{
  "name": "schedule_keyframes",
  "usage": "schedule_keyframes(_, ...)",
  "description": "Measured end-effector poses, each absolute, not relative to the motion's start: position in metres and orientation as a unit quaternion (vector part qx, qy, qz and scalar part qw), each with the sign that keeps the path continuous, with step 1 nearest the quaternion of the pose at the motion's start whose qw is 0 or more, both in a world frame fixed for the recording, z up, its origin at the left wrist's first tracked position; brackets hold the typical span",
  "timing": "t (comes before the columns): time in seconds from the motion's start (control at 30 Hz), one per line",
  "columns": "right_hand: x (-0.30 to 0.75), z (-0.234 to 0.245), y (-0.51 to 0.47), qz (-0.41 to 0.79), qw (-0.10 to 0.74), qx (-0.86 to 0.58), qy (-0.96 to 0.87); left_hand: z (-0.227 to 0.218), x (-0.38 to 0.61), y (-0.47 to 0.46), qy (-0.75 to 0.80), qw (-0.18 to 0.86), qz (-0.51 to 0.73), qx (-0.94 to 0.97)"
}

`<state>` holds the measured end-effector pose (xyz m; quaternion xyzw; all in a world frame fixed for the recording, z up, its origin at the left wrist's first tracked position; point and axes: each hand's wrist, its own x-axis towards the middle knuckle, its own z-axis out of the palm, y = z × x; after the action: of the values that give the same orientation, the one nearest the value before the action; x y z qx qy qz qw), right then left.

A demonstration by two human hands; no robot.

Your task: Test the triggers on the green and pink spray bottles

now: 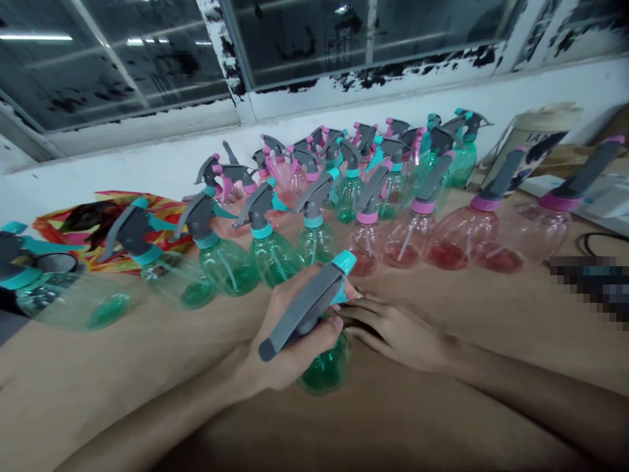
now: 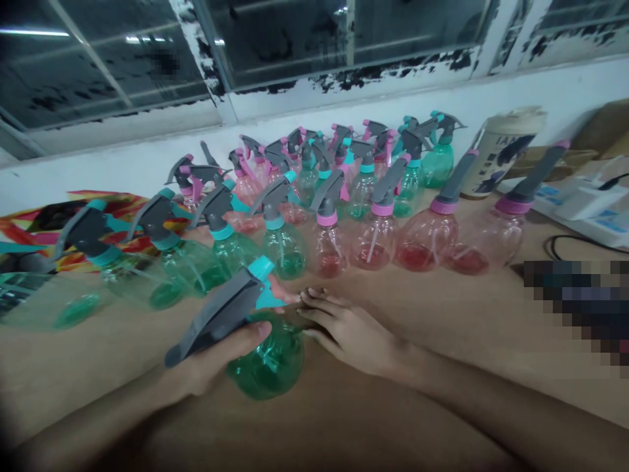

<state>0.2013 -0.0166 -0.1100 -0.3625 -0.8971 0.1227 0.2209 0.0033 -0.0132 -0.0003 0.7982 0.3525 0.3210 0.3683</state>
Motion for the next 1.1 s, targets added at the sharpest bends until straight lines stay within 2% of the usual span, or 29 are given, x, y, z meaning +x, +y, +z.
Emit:
schedule_keyframes(0.37,0.206,-0.108,-0.018,0.155,0.236,-0.369,-0.885,-0.006,0.002,-0.011,0.327,0.353,0.321,0.816)
schedule_keyframes(0.63,0.207,-0.109,-0.017,0.162,0.211,-0.374,-0.889,-0.012,0.002,-0.013,0.338,0.337,0.342,0.809)
schedule_keyframes(1.1,0.206,-0.108,-0.017,0.170,0.218,-0.374,-0.885,-0.001,0.004,-0.018,0.365,0.314,0.328,0.812)
